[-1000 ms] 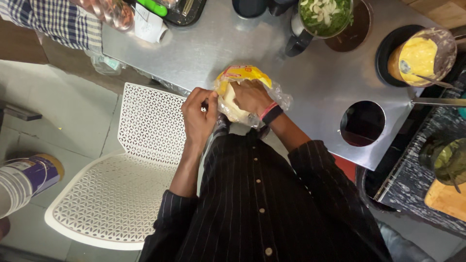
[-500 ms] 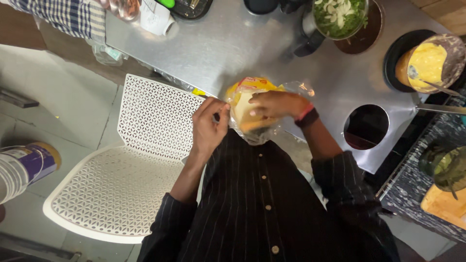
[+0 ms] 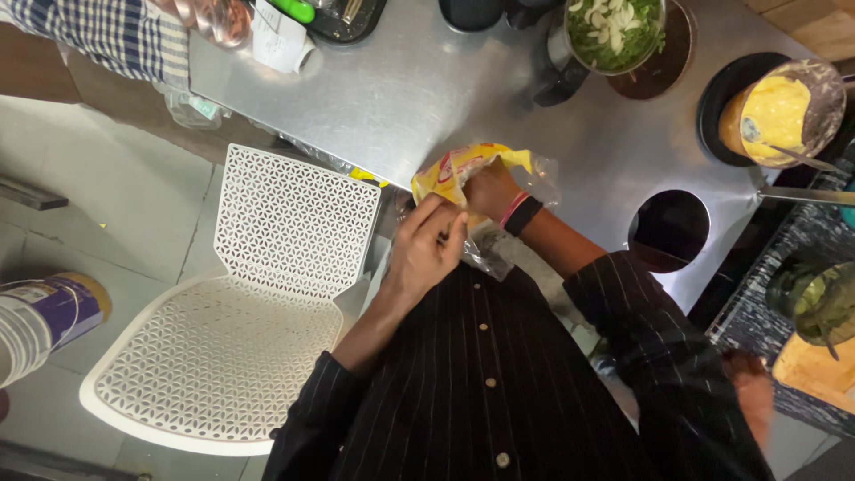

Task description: The person takes slices of bread from a package and places them on a metal counter. They then squeeze a white condiment onto the bread and spread it with a knife. Finally, they scoop a green paste from a bowl and spread it onto the bread slices.

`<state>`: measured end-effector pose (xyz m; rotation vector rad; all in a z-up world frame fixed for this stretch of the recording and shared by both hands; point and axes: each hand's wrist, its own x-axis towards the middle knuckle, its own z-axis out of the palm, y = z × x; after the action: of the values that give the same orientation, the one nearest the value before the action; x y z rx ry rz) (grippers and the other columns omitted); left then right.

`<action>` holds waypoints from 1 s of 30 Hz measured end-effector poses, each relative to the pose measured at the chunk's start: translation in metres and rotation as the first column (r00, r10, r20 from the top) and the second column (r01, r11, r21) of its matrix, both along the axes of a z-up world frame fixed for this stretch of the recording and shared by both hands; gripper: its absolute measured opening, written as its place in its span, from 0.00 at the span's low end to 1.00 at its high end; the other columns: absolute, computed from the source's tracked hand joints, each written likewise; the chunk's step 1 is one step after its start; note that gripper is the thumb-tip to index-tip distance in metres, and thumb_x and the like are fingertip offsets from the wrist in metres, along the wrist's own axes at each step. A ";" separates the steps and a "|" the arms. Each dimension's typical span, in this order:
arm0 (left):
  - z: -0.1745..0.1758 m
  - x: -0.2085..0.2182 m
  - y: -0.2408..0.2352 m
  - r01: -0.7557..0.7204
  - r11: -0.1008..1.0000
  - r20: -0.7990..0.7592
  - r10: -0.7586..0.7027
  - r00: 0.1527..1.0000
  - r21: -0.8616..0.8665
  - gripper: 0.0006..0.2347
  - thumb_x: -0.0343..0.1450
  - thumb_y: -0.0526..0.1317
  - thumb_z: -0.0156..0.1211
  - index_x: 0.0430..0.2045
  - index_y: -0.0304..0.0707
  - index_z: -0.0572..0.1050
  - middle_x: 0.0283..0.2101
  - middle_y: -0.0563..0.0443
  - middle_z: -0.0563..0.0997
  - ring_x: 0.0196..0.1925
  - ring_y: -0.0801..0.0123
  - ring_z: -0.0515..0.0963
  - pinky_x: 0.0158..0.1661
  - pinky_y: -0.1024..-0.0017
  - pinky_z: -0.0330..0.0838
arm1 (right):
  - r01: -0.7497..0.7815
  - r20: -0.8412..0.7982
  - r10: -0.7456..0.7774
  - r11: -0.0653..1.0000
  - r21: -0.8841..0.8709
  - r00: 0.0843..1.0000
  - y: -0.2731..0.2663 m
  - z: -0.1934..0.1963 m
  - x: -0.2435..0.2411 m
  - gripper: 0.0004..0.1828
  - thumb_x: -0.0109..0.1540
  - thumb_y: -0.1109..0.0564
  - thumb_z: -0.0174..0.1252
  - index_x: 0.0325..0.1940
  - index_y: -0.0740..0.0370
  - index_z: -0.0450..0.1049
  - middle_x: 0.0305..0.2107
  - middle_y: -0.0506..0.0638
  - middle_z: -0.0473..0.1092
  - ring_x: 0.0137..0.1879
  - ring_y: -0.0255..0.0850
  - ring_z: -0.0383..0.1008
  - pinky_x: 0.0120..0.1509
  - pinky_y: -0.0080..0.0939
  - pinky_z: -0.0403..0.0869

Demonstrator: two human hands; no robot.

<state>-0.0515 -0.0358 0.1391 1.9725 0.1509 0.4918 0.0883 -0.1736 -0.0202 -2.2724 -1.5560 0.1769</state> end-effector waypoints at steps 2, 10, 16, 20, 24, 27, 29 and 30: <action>-0.001 0.000 0.001 -0.032 0.999 0.017 0.032 0.999 -0.003 0.03 0.73 0.31 0.60 0.31 0.28 0.77 0.35 0.43 0.78 0.31 0.61 0.80 0.33 0.67 0.73 | 0.047 0.182 -0.034 0.997 -0.068 0.983 0.004 0.004 0.000 0.18 0.56 0.50 0.58 0.45 0.59 0.83 0.44 0.55 0.79 0.54 0.51 0.76 0.59 0.59 0.69; -0.015 -0.009 0.025 -0.086 0.991 -0.091 0.077 0.993 -0.098 0.02 0.73 0.30 0.62 0.32 0.28 0.78 0.33 0.45 0.79 0.28 0.65 0.78 0.30 0.71 0.71 | -0.045 -0.027 0.037 0.892 -0.450 0.999 0.013 -0.020 0.005 0.20 0.51 0.55 0.58 0.45 0.63 0.81 0.45 0.59 0.77 0.54 0.54 0.76 0.59 0.54 0.72; -0.024 -0.014 0.039 -0.107 0.986 -0.063 0.099 0.993 -0.124 0.02 0.74 0.30 0.61 0.33 0.27 0.78 0.34 0.46 0.79 0.32 0.67 0.80 0.35 0.72 0.73 | -0.053 -0.108 -0.008 0.835 -0.548 0.994 0.007 -0.029 0.010 0.16 0.54 0.53 0.58 0.44 0.57 0.80 0.43 0.56 0.77 0.51 0.55 0.77 0.57 0.55 0.74; -0.028 -0.017 0.044 -0.108 0.987 -0.073 0.100 0.992 -0.117 0.03 0.74 0.30 0.61 0.32 0.27 0.79 0.33 0.47 0.80 0.33 0.68 0.80 0.36 0.72 0.73 | 0.129 -0.092 -0.153 0.967 -0.220 0.984 0.003 -0.012 -0.006 0.14 0.58 0.52 0.59 0.46 0.54 0.82 0.41 0.56 0.77 0.47 0.56 0.76 0.54 0.60 0.72; -0.027 -0.012 0.038 -0.087 0.980 -0.090 0.072 0.993 -0.180 0.02 0.73 0.30 0.62 0.32 0.26 0.78 0.33 0.46 0.80 0.31 0.68 0.80 0.35 0.73 0.73 | -0.011 -0.013 0.006 0.928 -0.372 1.000 0.009 0.009 0.000 0.19 0.50 0.50 0.61 0.43 0.58 0.80 0.44 0.54 0.77 0.53 0.53 0.75 0.57 0.56 0.72; -0.024 -0.006 0.030 -0.060 0.982 -0.103 0.042 0.994 -0.179 0.02 0.73 0.29 0.63 0.31 0.27 0.78 0.30 0.47 0.78 0.30 0.67 0.78 0.34 0.73 0.71 | -0.055 -0.025 0.052 0.750 -0.659 0.998 0.021 0.012 0.006 0.20 0.48 0.50 0.63 0.42 0.57 0.81 0.43 0.53 0.76 0.55 0.52 0.74 0.59 0.58 0.69; -0.021 -0.002 0.028 -0.056 0.988 -0.098 0.042 0.994 -0.146 0.02 0.72 0.29 0.63 0.30 0.27 0.78 0.30 0.47 0.77 0.30 0.67 0.77 0.34 0.72 0.71 | -0.080 -0.099 0.013 0.702 -0.707 0.995 0.026 0.007 0.010 0.18 0.50 0.51 0.63 0.41 0.57 0.81 0.41 0.51 0.77 0.57 0.52 0.72 0.64 0.66 0.64; -0.020 -0.001 0.028 -0.055 0.990 -0.098 0.042 0.994 -0.131 0.02 0.72 0.29 0.63 0.30 0.27 0.78 0.29 0.47 0.77 0.30 0.66 0.76 0.33 0.72 0.70 | -0.044 -0.056 0.010 0.752 -0.658 0.998 0.027 0.003 0.009 0.18 0.47 0.50 0.65 0.40 0.57 0.82 0.41 0.53 0.77 0.56 0.54 0.72 0.63 0.68 0.65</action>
<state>-0.0521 -0.0080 0.1189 1.8649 0.2855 0.4085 0.0976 -0.1461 -0.0170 -2.7223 -1.6817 0.9231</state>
